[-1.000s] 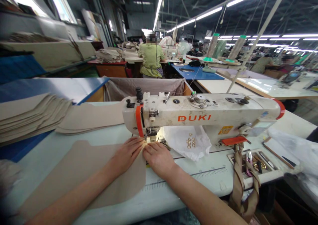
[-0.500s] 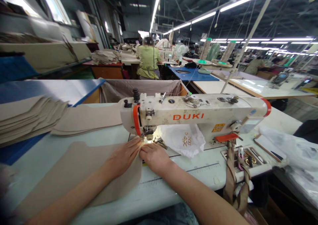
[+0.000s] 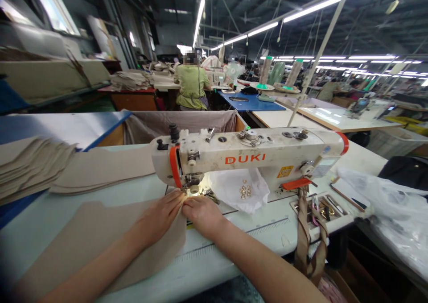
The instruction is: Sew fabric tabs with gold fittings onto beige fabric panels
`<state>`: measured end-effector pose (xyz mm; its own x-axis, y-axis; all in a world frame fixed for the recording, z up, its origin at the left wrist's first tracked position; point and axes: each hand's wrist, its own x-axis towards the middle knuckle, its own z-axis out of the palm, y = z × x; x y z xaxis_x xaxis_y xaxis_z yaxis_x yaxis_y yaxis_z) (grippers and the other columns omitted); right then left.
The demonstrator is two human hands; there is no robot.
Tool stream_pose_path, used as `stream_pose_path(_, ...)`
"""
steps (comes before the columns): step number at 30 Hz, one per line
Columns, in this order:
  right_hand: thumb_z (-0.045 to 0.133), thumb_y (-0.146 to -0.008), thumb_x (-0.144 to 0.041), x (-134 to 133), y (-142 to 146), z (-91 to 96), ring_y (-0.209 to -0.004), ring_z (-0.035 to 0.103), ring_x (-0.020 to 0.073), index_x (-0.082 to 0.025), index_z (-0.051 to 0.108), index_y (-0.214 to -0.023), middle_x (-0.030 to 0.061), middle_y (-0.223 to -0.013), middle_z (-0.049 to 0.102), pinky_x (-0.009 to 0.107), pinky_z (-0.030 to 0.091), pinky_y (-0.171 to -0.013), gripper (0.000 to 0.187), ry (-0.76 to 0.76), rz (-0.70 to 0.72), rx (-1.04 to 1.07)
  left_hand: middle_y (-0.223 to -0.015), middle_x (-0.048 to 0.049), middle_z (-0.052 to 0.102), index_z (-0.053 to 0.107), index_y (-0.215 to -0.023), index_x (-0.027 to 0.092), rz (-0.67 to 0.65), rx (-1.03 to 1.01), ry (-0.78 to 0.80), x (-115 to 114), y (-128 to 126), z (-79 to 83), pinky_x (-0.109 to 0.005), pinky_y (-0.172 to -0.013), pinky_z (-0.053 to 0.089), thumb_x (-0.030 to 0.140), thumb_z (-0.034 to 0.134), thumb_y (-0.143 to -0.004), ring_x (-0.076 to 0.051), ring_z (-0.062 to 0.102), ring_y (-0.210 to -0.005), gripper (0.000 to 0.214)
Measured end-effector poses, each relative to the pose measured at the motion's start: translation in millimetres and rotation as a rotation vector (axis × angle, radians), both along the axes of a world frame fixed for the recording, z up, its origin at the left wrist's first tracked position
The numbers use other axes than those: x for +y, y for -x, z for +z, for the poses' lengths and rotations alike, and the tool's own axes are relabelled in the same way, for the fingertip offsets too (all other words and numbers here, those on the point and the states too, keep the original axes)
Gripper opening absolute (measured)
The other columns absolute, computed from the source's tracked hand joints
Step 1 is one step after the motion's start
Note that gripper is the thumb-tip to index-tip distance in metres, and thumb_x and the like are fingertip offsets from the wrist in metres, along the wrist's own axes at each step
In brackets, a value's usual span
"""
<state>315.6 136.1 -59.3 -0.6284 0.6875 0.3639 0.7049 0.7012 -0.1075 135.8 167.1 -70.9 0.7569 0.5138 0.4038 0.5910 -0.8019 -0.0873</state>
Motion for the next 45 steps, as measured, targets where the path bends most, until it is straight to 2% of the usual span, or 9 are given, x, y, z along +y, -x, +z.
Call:
stream_pose_path(3, 0.059, -0.085, -0.018, 1, 0, 0.1, -0.099, 0.06, 0.0208, -0.011, 0.064, -0.094, 0.0073, -0.104, 0.067, 0.032, 0.05, -0.088, 0.012, 0.006, -0.009, 0.002, -0.108, -0.0144, 0.065, 0.062, -0.105, 0.008, 0.004, 0.036, -0.021, 1, -2, 3.2, -0.039, -0.096, 0.047, 0.014, 0.026, -0.092, -0.024, 0.056, -0.109, 0.039)
stream_pose_path(6, 0.058, -0.086, -0.018, 1, 1, -0.4, -0.099, 0.061, 0.0215, -0.011, 0.064, -0.095, 0.0075, -0.104, 0.067, 0.032, 0.05, -0.087, 0.013, 0.004, -0.013, 0.008, -0.109, -0.0127, 0.065, 0.062, -0.107, 0.011, 0.027, -0.004, 0.046, 1, -2, 3.9, -0.04, -0.096, 0.047, 0.018, 0.026, -0.094, -0.023, 0.055, -0.111, 0.039)
stream_pose_path(10, 0.059, -0.085, -0.017, 1, 0, -0.6, -0.099, 0.061, 0.0209, -0.011, 0.064, -0.094, 0.0077, -0.105, 0.067, 0.031, 0.05, -0.089, 0.012, 0.003, -0.011, 0.022, -0.112, -0.0125, 0.064, 0.06, -0.111, 0.013, 0.035, -0.057, 0.114, 2, -1, -1.0, -0.043, -0.097, 0.046, 0.021, 0.025, -0.095, -0.023, 0.053, -0.115, 0.039)
stream_pose_path(15, 0.06, -0.084, -0.017, 0, 0, 0.5, -0.097, 0.061, 0.0206, -0.012, 0.065, -0.093, 0.0072, -0.102, 0.068, 0.031, 0.05, -0.088, 0.012, -0.001, -0.001, 0.016, -0.116, -0.0149, 0.062, 0.058, -0.115, 0.009, 0.033, -0.083, 0.089, 2, 0, -5.9, -0.042, -0.098, 0.046, 0.022, 0.028, -0.095, -0.024, 0.052, -0.117, 0.039)
stream_pose_path(27, 0.06, -0.084, -0.017, 1, -1, -0.1, -0.095, 0.061, 0.0201, -0.012, 0.065, -0.092, 0.0079, -0.102, 0.068, 0.031, 0.05, -0.088, 0.01, -0.008, 0.006, 0.021, -0.111, -0.0153, 0.064, 0.059, -0.112, 0.009, 0.09, -0.129, 0.105, -3, -4, 4.5, -0.04, -0.092, 0.051, 0.025, 0.026, -0.096, -0.024, 0.059, -0.108, 0.04)
stream_pose_path(34, 0.061, -0.084, -0.018, -37, 20, 3.2, -0.096, 0.06, 0.0192, -0.013, 0.064, -0.09, 0.0059, -0.098, 0.067, 0.031, 0.051, -0.087, 0.008, -0.029, 0.138, 0.042, -0.119, -0.0105, 0.062, 0.056, -0.119, 0.013, 0.158, -0.122, 0.127, -54, 26, 3.7, -0.035, -0.098, 0.047, 0.023, 0.031, -0.095, -0.019, 0.056, -0.113, 0.036)
stream_pose_path(39, 0.058, -0.086, -0.017, -52, 25, 0.2, -0.091, 0.062, 0.0189, -0.015, 0.065, -0.093, 0.0064, -0.098, 0.068, 0.03, 0.054, -0.081, 0.011, -0.061, 0.138, 0.097, -0.128, -0.0095, 0.057, 0.053, -0.125, 0.014, 0.22, -0.14, 0.23, -78, 36, 14.7, -0.037, -0.101, 0.045, 0.023, 0.04, -0.092, -0.02, 0.052, -0.119, 0.037)
stream_pose_path(42, 0.054, -0.088, -0.017, -51, 23, -2.0, -0.095, 0.061, 0.018, -0.015, 0.065, -0.098, 0.0082, -0.102, 0.068, 0.03, 0.053, -0.085, 0.015, -0.044, 0.138, 0.146, -0.142, -0.0117, 0.042, 0.035, -0.14, 0.016, 0.269, -0.153, 0.206, -100, 50, 22.3, -0.041, -0.102, 0.043, 0.036, 0.047, -0.089, -0.024, 0.044, -0.127, 0.056)
stream_pose_path(45, 0.051, -0.089, -0.016, -52, 22, -2.5, -0.099, 0.061, 0.018, -0.014, 0.065, -0.1, 0.0092, -0.104, 0.067, 0.029, 0.051, -0.091, 0.018, -0.013, 0.12, 0.241, -0.148, -0.0132, 0.029, 0.017, -0.147, 0.017, 0.164, -0.039, 0.193, -130, 81, 19.2, -0.047, -0.1, 0.043, 0.059, 0.058, -0.075, -0.032, 0.037, -0.131, 0.093)
